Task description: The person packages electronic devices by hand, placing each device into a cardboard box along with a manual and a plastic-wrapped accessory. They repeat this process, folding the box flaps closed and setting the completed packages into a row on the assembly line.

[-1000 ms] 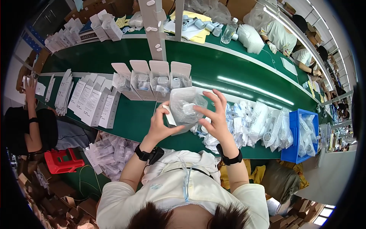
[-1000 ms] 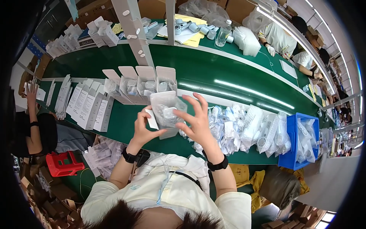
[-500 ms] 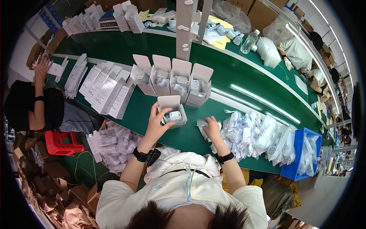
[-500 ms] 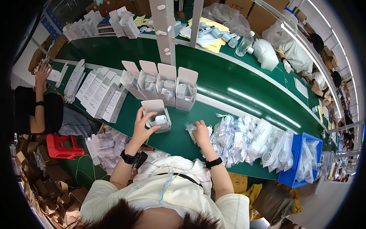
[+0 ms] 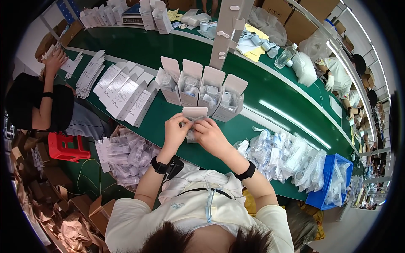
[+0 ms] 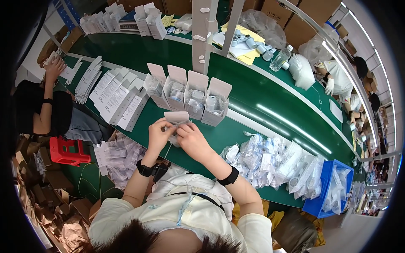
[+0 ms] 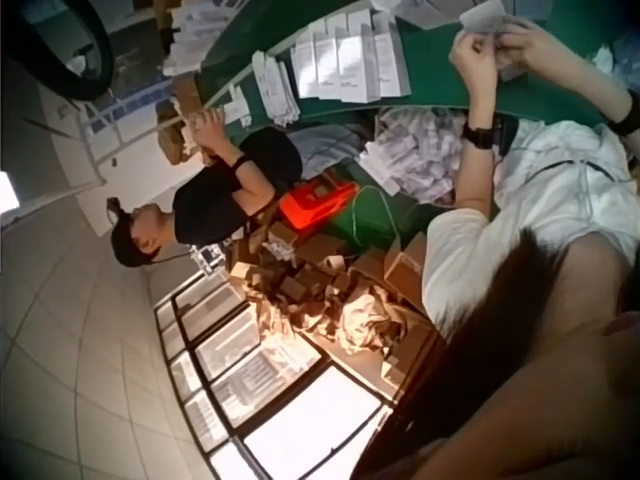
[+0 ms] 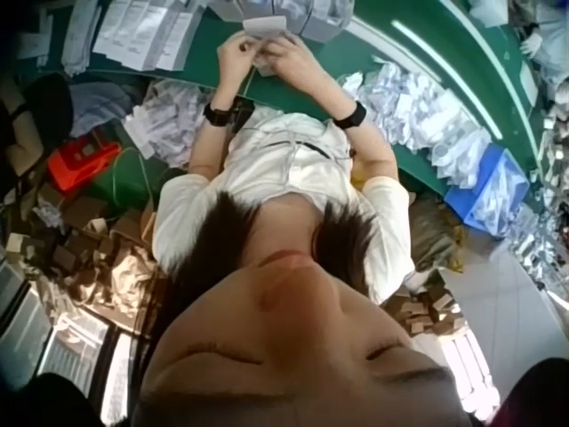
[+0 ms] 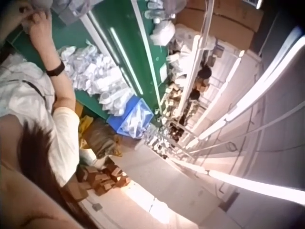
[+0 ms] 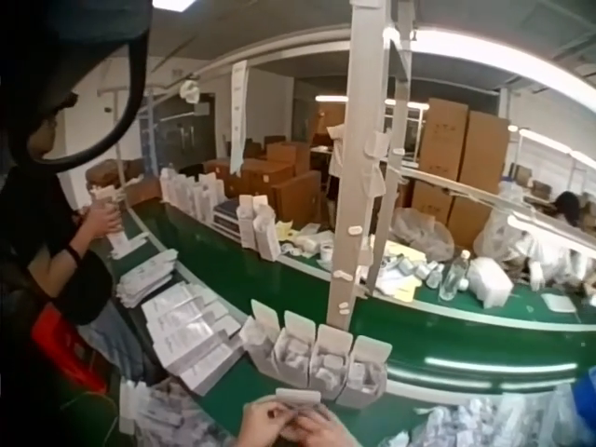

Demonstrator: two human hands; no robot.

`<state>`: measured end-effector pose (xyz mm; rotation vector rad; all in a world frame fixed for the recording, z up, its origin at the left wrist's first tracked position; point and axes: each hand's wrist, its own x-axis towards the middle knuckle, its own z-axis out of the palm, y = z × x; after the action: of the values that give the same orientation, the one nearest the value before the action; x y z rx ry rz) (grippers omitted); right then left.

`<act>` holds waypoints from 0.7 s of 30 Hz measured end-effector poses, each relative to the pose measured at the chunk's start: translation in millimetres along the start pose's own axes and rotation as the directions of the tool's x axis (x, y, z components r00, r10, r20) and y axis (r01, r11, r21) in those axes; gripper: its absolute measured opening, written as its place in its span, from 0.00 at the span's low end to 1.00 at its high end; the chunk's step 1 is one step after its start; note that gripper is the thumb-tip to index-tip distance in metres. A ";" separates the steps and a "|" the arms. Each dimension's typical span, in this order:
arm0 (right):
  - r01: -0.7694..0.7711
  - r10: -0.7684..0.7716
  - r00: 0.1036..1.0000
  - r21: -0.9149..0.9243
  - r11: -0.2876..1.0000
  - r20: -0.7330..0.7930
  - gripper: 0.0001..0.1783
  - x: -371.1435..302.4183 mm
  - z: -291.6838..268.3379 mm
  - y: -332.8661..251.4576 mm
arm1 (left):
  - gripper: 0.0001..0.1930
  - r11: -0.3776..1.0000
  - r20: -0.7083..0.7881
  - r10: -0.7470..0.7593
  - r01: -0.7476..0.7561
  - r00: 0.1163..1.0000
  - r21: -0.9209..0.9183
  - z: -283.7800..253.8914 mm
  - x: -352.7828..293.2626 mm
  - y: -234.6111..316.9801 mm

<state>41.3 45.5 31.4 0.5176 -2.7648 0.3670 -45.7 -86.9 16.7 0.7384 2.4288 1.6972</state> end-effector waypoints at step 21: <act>-0.551 0.659 0.675 0.366 0.750 -0.332 0.08 -118.0 -19.2 32.4 | 0.24 0.679 -0.275 0.428 -0.106 0.861 0.727 -198.8 93.6 -103.4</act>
<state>138.3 117.0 2.9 -0.4490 -2.3580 0.8577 -229.9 -245.1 17.3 0.9098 3.5072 1.0193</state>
